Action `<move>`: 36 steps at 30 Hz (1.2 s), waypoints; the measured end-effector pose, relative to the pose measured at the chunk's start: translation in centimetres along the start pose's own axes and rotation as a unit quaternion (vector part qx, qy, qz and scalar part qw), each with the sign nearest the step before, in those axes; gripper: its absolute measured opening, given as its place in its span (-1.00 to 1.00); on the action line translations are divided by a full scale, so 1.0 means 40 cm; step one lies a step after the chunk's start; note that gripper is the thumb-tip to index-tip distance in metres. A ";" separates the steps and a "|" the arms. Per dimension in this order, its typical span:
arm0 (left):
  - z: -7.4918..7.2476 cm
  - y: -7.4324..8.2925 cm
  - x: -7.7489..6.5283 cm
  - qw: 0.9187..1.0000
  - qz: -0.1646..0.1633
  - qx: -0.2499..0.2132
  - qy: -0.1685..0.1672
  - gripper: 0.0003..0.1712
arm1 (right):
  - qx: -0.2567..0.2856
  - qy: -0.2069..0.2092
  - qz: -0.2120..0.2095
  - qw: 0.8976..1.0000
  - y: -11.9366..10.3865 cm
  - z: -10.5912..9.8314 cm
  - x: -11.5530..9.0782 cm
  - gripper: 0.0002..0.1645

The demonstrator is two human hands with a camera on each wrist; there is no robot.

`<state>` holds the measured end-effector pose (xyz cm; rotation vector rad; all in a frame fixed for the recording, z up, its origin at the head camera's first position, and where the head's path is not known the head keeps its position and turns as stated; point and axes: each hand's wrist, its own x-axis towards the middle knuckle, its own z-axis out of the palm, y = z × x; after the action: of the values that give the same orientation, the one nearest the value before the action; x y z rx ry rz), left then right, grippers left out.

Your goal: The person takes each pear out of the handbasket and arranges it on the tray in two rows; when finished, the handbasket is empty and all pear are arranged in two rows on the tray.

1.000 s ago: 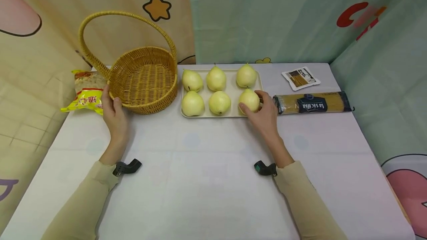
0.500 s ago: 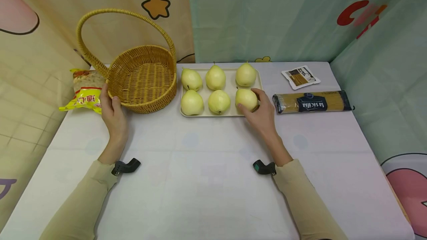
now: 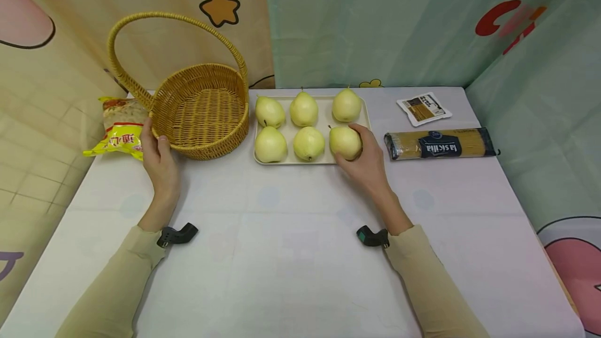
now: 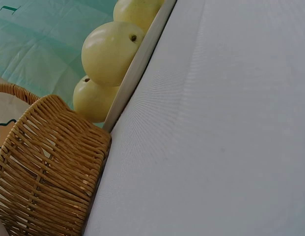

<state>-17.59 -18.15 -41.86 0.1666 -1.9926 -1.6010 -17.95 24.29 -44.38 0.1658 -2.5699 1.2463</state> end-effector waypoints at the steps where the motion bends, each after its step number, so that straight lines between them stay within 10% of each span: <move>1: 0.000 0.001 0.000 1.000 -0.001 0.000 0.001 -0.39 | 0.000 -0.002 -0.004 1.000 0.000 0.000 0.000 -0.10; 16: -0.002 0.002 0.001 1.000 0.002 0.002 -0.001 -0.39 | -0.051 0.094 0.008 0.994 -0.004 0.001 -0.010 -0.20; 36: -0.006 -0.012 0.011 1.000 -0.003 0.006 0.000 -0.38 | -0.040 0.080 0.012 0.996 -0.005 -0.003 -0.010 -0.16</move>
<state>-17.96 -18.70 -42.13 0.1763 -2.0037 -1.5928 -17.50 24.25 -44.27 0.0167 -2.4853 1.1144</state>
